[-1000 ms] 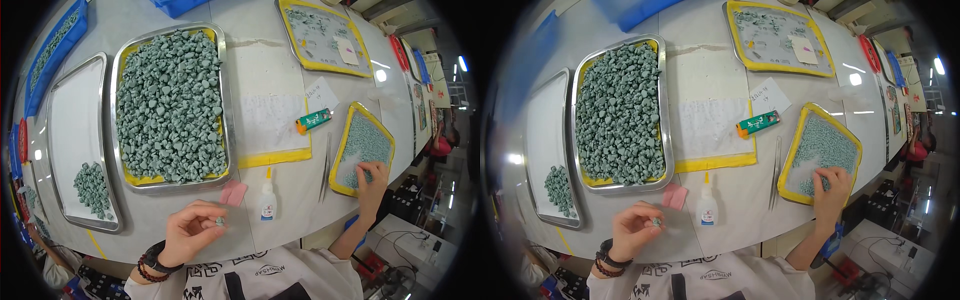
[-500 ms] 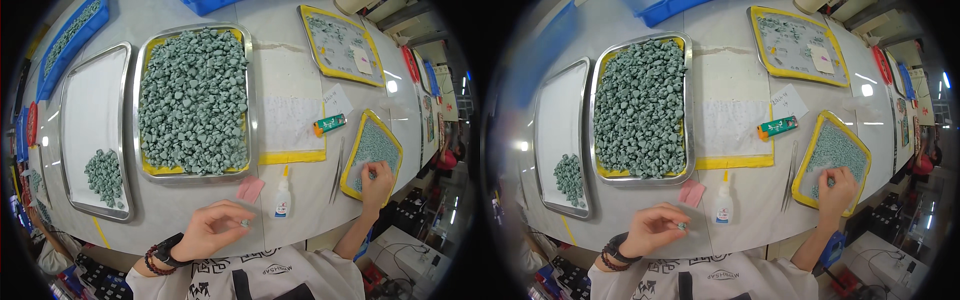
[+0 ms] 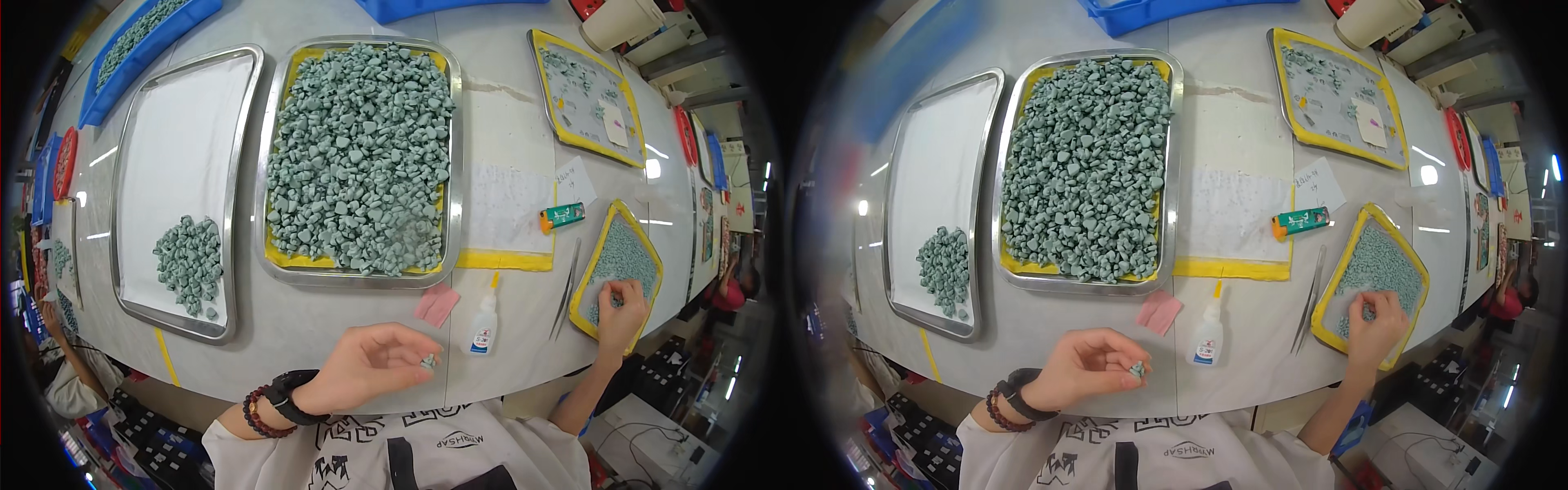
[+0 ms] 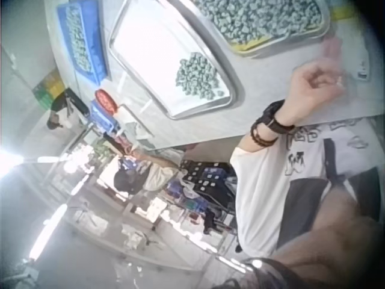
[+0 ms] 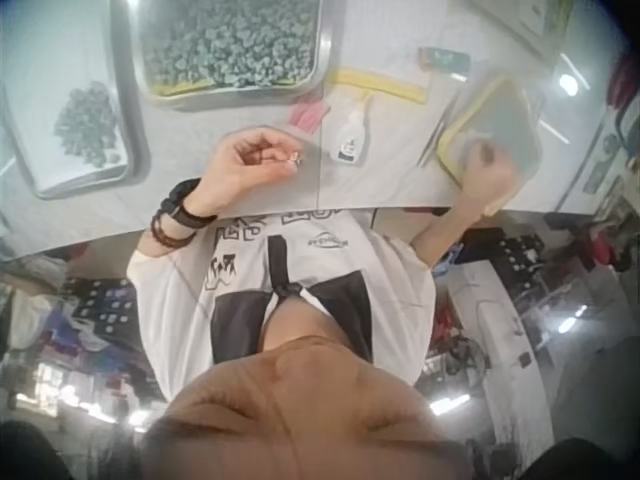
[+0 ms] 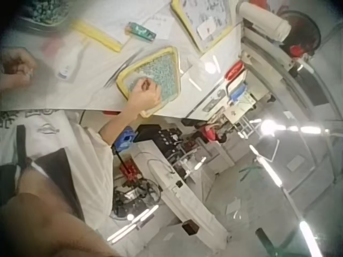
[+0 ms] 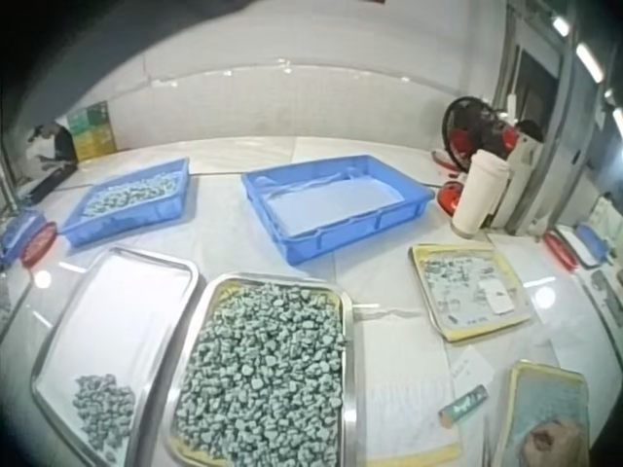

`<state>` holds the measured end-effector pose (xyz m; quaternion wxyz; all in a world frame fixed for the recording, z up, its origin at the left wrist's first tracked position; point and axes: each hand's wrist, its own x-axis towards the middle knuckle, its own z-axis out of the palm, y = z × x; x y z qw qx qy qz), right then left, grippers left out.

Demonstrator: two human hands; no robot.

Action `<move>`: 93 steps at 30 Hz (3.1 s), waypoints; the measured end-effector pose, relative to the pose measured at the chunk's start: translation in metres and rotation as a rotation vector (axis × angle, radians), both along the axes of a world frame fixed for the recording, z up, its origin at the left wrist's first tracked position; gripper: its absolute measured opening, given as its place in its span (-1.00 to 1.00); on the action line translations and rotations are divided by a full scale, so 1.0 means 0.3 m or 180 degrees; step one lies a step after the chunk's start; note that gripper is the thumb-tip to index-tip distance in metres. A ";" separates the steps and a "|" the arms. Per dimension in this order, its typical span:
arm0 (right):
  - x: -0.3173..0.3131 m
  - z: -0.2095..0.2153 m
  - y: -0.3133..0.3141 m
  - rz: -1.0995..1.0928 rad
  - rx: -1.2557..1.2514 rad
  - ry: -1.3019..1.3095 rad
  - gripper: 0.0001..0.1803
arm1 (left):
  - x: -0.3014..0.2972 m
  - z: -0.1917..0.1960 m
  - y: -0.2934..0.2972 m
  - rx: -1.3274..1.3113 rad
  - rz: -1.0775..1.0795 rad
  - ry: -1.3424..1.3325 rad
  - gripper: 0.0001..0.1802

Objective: Assembling small plastic toy components at a factory workbench.

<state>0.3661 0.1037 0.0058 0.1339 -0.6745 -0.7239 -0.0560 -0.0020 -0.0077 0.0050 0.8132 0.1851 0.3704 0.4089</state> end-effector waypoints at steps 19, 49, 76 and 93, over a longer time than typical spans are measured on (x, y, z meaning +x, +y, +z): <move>0.038 0.040 -0.005 0.0390 -0.0612 0.0723 -0.95 | -0.006 0.013 0.002 -0.0207 -0.0177 -0.0247 -0.72; -0.001 0.062 -0.004 0.0942 -0.0238 -0.0102 -0.93 | 0.024 -0.001 -0.001 0.0003 0.0113 0.0238 -0.73; -0.590 0.089 -0.169 0.2304 -0.1096 0.2006 -0.74 | 0.029 -0.010 -0.003 0.0582 0.0431 0.0440 -0.70; -0.598 0.089 -0.208 0.2158 -0.0979 0.1890 -0.76 | 0.031 -0.013 -0.001 0.0806 0.0443 0.0836 -0.74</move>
